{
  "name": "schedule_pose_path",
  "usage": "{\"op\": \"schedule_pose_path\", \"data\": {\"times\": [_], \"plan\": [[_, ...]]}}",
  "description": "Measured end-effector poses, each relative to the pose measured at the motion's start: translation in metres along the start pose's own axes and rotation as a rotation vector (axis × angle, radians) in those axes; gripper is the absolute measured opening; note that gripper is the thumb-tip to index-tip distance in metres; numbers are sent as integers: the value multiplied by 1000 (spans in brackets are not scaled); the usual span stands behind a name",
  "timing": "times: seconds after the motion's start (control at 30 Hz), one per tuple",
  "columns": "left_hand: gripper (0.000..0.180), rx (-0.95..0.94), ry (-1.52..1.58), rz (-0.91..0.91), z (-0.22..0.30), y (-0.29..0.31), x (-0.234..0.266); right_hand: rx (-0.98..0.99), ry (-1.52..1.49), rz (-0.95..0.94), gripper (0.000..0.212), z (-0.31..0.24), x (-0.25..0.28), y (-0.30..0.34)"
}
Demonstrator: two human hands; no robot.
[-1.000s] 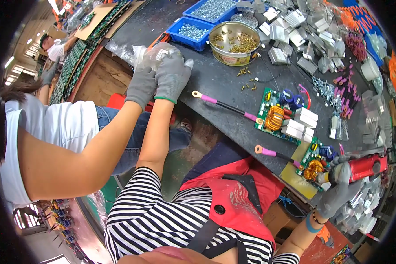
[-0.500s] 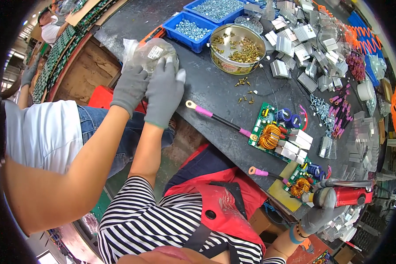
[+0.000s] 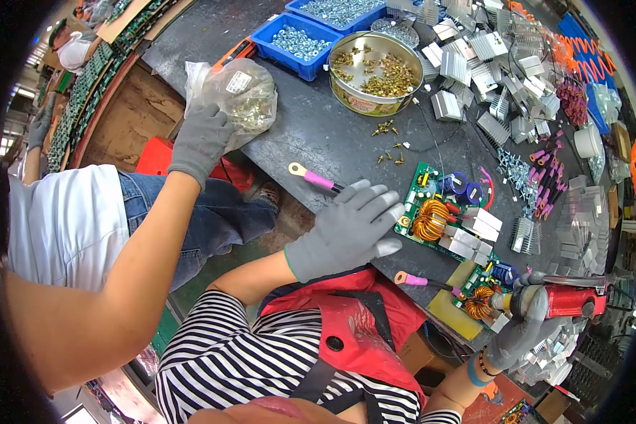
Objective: The person assembles electronic components onto a circuit board and wires them using an electric screwdriver.
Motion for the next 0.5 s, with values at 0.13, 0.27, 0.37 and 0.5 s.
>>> {"op": "schedule_pose_path", "data": {"times": [0.13, 0.27, 0.37, 0.5], "plan": [[60, -20, -98, -71, 5, -1, -21, 18, 24, 19, 38, 1, 4, -3], [61, -48, -153, -105, 12, -6, -31, 28, 12, 14, 40, 11, 13, -7], [60, -40, -159, -118, 14, -9, -32, 17, -32, -4, 43, 20, 24, -9], [58, -43, -169, -69, 13, -9, -35, 23, -16, 28, 43, 22, 27, -10]]}}
Point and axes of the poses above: each hand's wrist, its own y-axis away from the middle knuckle, its own x-axis out of the back of the hand, z = x × y, the point moved 5 cm from there along -y, towards the middle knuckle, and after that the axes turned 12 degrees about -z, right-handed, at the moved point
